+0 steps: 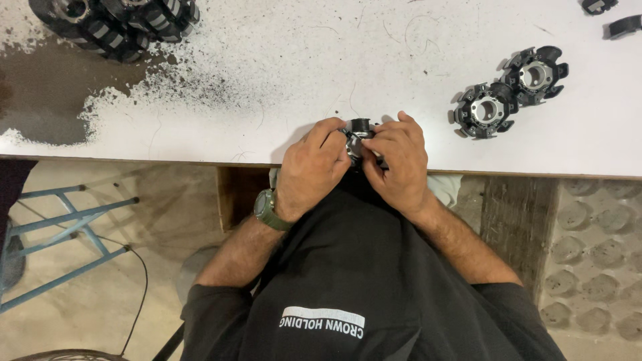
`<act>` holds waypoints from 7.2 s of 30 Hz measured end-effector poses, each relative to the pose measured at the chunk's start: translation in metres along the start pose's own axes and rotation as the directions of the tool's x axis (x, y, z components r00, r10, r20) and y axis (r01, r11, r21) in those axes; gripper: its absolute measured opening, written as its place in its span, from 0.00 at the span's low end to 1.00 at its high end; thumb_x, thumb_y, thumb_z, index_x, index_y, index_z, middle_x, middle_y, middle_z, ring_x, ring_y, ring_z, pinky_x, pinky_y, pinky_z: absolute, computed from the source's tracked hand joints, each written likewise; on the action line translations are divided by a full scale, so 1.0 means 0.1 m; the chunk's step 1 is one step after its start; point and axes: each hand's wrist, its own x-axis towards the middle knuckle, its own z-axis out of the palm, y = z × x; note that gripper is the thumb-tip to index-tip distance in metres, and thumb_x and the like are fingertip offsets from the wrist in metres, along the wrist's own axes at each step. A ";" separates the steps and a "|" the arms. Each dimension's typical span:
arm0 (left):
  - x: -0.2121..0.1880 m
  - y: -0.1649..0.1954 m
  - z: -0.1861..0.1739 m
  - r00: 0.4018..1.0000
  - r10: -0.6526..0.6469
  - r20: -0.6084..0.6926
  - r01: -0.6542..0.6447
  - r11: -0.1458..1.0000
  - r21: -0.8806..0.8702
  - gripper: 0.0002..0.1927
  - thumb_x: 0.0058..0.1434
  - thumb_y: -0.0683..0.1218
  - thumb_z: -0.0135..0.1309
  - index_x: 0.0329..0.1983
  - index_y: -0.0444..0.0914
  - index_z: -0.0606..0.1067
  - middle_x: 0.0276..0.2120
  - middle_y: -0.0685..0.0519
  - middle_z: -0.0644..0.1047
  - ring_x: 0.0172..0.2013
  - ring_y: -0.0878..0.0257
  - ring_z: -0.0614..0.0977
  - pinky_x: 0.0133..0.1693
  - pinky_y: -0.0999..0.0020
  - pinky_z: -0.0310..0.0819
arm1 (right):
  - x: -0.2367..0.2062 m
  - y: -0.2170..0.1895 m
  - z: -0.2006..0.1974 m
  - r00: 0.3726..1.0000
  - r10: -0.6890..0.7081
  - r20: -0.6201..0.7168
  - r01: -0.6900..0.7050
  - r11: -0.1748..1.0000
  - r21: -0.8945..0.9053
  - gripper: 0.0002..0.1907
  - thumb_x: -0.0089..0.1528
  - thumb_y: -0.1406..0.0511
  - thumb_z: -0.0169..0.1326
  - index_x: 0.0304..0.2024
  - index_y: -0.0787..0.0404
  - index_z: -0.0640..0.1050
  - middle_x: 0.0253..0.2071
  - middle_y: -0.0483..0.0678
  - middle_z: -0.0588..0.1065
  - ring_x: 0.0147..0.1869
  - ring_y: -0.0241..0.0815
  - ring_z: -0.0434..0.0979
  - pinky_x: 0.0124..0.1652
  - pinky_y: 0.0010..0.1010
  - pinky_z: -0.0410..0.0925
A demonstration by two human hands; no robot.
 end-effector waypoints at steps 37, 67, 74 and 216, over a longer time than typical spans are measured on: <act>1.82 1.31 1.26 0.845 0.389 0.367 -0.385 0.919 -0.087 0.44 0.51 0.58 0.69 0.68 0.43 0.63 0.57 0.37 0.68 0.50 0.42 0.76 0.46 0.51 0.77 | -1.20 1.50 -1.41 0.544 0.447 -0.710 -0.330 0.892 0.309 0.12 0.70 0.74 0.51 0.53 0.64 0.64 0.56 0.58 0.71 0.63 0.44 0.72 0.64 0.38 0.68; 0.73 -0.27 -0.19 0.863 -0.007 0.505 -0.146 0.954 0.263 0.36 0.65 0.67 0.47 0.68 0.39 0.67 0.72 0.41 0.58 0.72 0.45 0.55 0.68 0.42 0.46 | -0.88 1.52 -1.44 0.681 0.541 -0.493 -0.428 0.841 0.331 0.12 0.77 0.66 0.59 0.51 0.67 0.69 0.49 0.52 0.74 0.53 0.38 0.76 0.58 0.29 0.75; 1.69 -0.58 -0.02 0.911 0.102 0.400 -0.194 0.961 0.196 0.36 0.66 0.66 0.48 0.68 0.39 0.67 0.71 0.39 0.57 0.71 0.42 0.55 0.68 0.41 0.47 | 0.36 1.35 -1.11 0.949 0.313 0.032 -0.314 0.947 0.069 0.06 0.75 0.66 0.50 0.48 0.63 0.70 0.58 0.56 0.73 0.70 0.49 0.72 0.69 0.41 0.64; 0.53 0.23 0.33 0.986 -0.061 0.152 0.084 0.986 -0.147 0.08 0.59 0.41 0.62 0.40 0.36 0.77 0.59 0.44 0.73 0.55 0.45 0.76 0.56 0.51 0.72 | -0.16 0.34 -0.30 0.977 0.185 -0.108 -0.188 0.982 -0.021 0.15 0.56 0.74 0.64 0.42 0.61 0.75 0.43 0.50 0.77 0.53 0.49 0.77 0.70 0.54 0.60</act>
